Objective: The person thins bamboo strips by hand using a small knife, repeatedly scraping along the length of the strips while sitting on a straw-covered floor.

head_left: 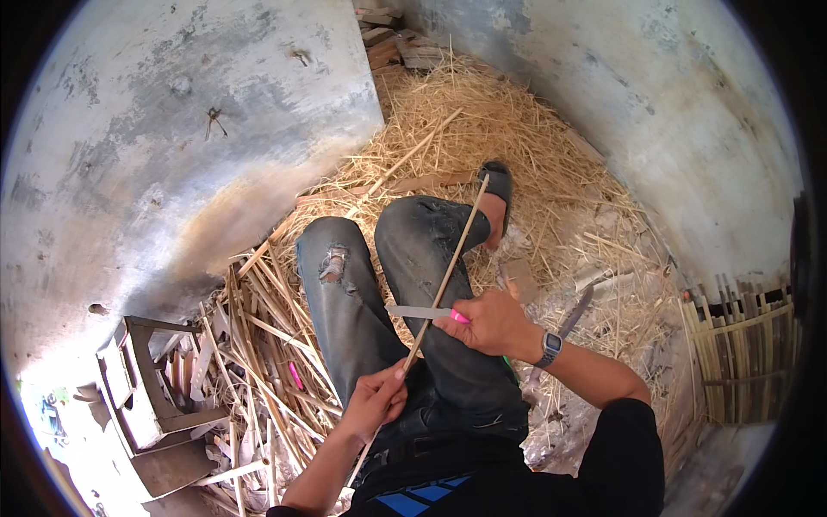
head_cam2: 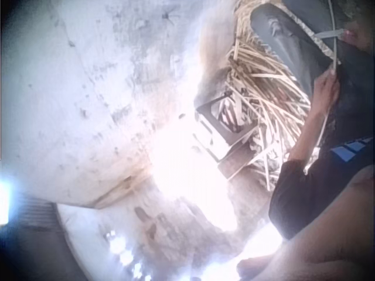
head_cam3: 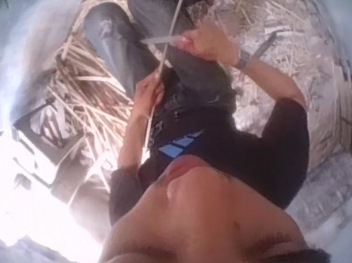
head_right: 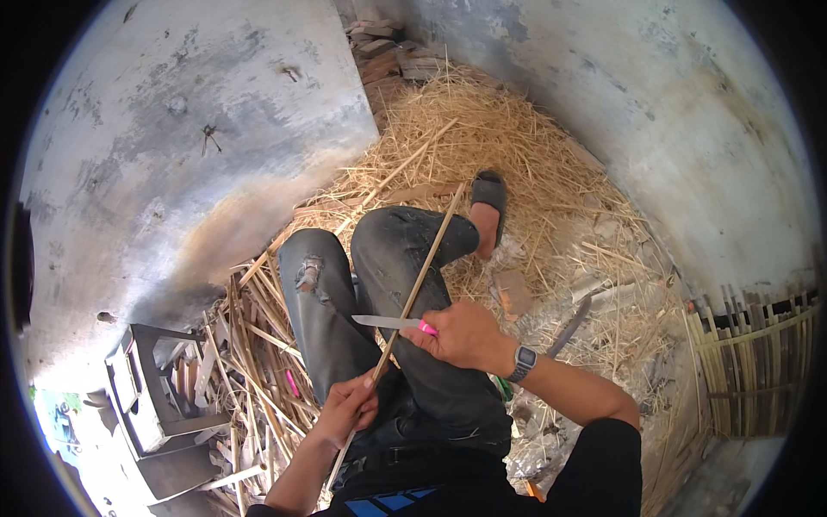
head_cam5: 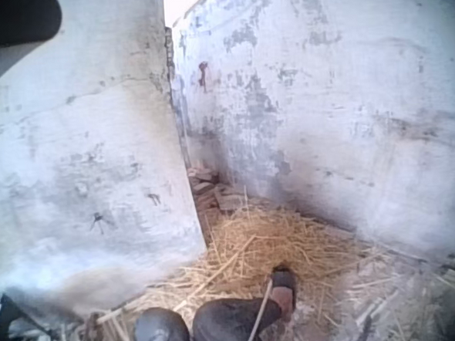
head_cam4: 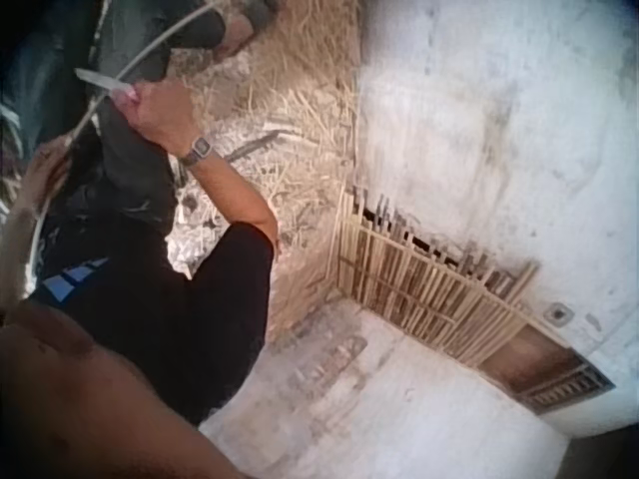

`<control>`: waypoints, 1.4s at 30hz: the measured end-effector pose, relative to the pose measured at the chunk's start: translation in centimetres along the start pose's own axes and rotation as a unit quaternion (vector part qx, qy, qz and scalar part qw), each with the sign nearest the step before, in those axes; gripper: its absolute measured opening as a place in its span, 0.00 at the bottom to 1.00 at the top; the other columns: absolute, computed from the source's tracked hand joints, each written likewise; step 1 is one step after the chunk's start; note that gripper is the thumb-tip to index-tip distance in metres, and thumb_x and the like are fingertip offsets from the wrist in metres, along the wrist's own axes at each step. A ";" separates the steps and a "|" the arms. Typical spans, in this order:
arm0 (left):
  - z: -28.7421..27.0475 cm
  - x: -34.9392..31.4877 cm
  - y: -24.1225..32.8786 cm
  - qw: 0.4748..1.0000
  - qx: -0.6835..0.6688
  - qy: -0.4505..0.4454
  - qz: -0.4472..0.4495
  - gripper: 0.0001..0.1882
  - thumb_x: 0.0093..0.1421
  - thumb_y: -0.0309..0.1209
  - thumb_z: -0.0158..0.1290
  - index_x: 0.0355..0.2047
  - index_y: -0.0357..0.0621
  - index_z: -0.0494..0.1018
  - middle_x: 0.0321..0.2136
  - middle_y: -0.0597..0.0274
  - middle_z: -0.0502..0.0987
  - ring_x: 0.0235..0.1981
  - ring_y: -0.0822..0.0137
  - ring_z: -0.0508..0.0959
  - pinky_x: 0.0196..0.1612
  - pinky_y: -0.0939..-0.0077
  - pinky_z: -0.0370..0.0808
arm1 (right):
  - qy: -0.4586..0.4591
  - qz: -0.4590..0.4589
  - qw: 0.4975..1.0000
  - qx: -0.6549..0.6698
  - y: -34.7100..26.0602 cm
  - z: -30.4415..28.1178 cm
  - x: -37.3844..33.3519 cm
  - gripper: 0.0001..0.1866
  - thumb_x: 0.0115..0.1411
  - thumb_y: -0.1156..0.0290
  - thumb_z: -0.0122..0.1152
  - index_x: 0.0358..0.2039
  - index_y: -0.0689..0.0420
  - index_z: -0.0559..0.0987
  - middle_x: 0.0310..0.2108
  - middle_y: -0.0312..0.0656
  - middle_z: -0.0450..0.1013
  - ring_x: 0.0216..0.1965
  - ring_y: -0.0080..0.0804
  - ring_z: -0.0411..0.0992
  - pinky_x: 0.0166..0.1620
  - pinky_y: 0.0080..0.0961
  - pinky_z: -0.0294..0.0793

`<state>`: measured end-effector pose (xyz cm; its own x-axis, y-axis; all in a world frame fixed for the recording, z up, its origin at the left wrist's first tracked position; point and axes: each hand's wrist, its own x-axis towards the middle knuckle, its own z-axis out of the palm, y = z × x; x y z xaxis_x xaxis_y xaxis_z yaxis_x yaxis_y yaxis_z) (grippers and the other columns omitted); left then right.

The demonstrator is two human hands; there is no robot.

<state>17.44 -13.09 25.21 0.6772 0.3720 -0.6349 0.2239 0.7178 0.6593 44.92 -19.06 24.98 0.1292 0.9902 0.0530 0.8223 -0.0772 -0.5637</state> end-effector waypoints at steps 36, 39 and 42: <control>-3.1 -2.5 -0.2 0.999 -0.026 -0.017 -0.041 0.26 0.75 0.44 0.47 0.63 0.38 0.69 0.17 0.72 0.59 0.12 0.78 0.60 0.16 0.81 0.55 | 0.210 0.172 0.963 0.009 11.4 -5.9 7.5 0.31 0.70 0.45 0.53 0.22 0.61 0.79 0.16 0.53 0.71 0.19 0.52 0.72 0.25 0.43 0.66; -2.8 -2.5 -0.7 1.000 0.021 0.002 -0.012 0.23 0.75 0.42 0.47 0.61 0.38 0.71 0.18 0.72 0.61 0.13 0.79 0.61 0.17 0.82 0.55 | 0.179 0.132 0.968 0.117 6.6 -5.4 6.1 0.31 0.70 0.46 0.53 0.21 0.61 0.80 0.15 0.54 0.71 0.20 0.54 0.73 0.24 0.44 0.68; -1.7 -1.0 0.7 0.997 0.069 0.033 0.027 0.20 0.74 0.39 0.49 0.56 0.35 0.73 0.18 0.71 0.64 0.14 0.80 0.62 0.17 0.84 0.57 | 0.132 0.105 0.978 0.121 2.9 -3.6 4.7 0.30 0.69 0.46 0.55 0.21 0.60 0.80 0.14 0.53 0.69 0.18 0.54 0.71 0.24 0.43 0.67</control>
<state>15.71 -12.00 25.61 0.6451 0.4488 -0.6185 0.2848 0.6099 0.7396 49.96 -15.03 26.57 0.4460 0.8884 0.1084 0.6108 -0.2136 -0.7624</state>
